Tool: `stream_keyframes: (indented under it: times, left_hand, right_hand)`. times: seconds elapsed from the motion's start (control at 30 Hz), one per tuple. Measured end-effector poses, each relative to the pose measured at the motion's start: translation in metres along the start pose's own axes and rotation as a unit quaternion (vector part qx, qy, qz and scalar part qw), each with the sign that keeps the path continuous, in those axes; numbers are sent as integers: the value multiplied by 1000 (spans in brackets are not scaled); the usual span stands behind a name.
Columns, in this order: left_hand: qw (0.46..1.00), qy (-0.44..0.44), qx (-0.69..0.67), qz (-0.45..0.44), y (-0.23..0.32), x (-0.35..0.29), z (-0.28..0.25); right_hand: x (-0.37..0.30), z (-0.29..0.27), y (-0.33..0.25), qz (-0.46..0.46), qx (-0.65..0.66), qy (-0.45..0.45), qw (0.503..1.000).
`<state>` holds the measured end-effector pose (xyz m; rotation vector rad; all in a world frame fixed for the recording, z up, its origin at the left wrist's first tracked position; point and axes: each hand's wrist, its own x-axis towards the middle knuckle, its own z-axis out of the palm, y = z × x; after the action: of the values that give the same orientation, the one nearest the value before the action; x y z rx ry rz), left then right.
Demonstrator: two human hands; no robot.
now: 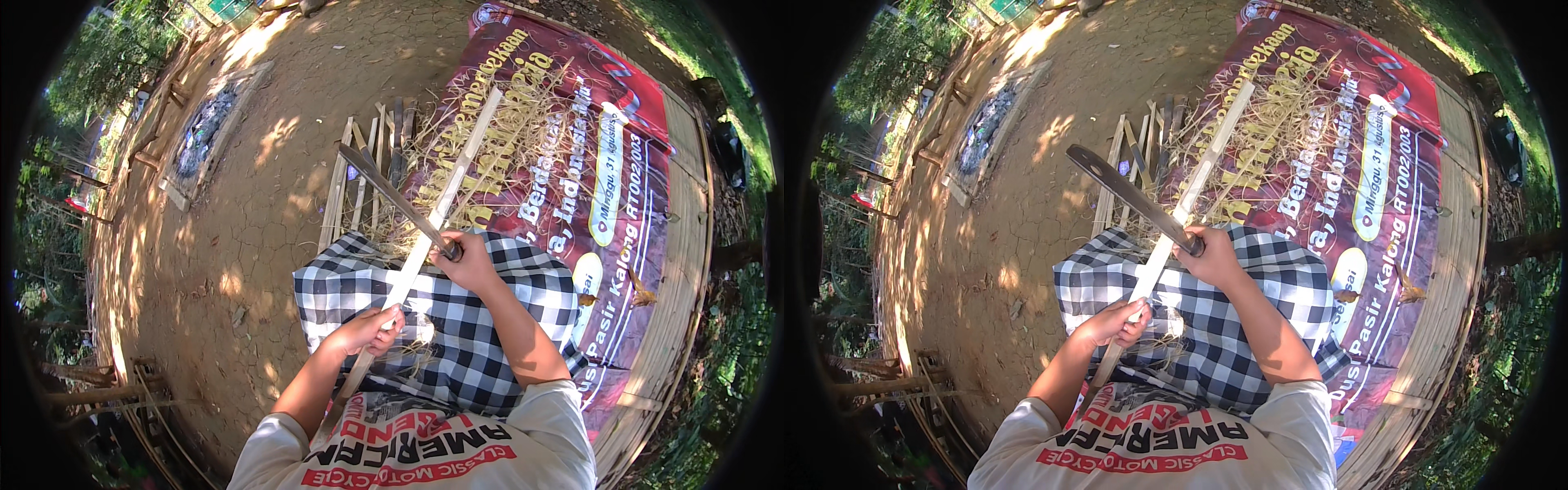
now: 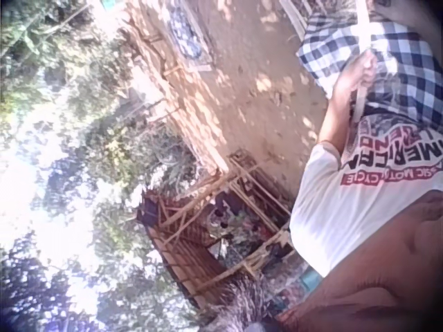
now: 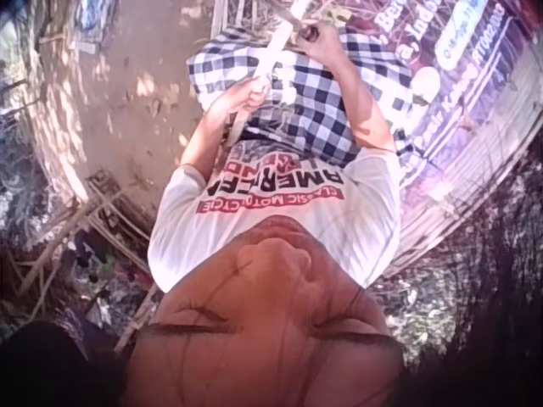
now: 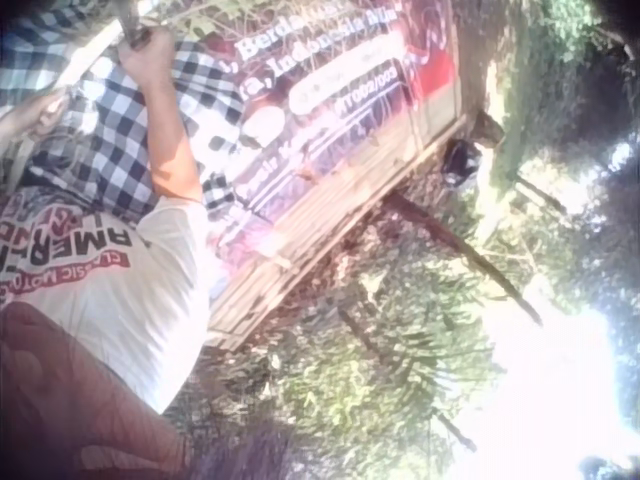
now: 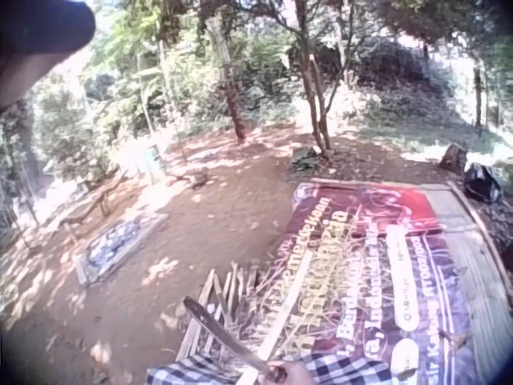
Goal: The person holds long thin strips of bamboo and scrapes them with a large knife, removing fibers and smoothing the surfaces.
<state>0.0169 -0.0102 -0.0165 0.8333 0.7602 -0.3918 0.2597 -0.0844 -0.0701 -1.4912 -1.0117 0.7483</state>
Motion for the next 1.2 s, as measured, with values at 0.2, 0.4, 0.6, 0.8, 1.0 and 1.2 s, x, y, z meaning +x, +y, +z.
stream_keyframes:
  times: [0.2, 0.4, 0.6, 0.8, 1.0, 1.2]
  left_hand:
    - [1000, 0, 22, 19, -9, 17, 2]
    - [996, -18, 85, 30, -32, -4, -10]
    - [999, 19, -33, -22, -52, -21, -10]
    - [974, 181, 101, 92, -45, -28, -5]
    - [835, 371, 353, 200, -39, -40, -6]
    - [932, 306, 177, 74, -57, -64, -29]
  right_hand:
    - [0, 4, -6, 79, 107, 29, 991]
    - [2, 4, 7, 85, 129, 95, 983]
    - [5, 1, 9, 82, 139, 118, 980]
    - [3, -2, 3, 35, 73, 155, 985]
    - [-5, 0, -26, -6, -68, 80, 994]
    - [-12, 50, -41, -64, -288, -123, 948]
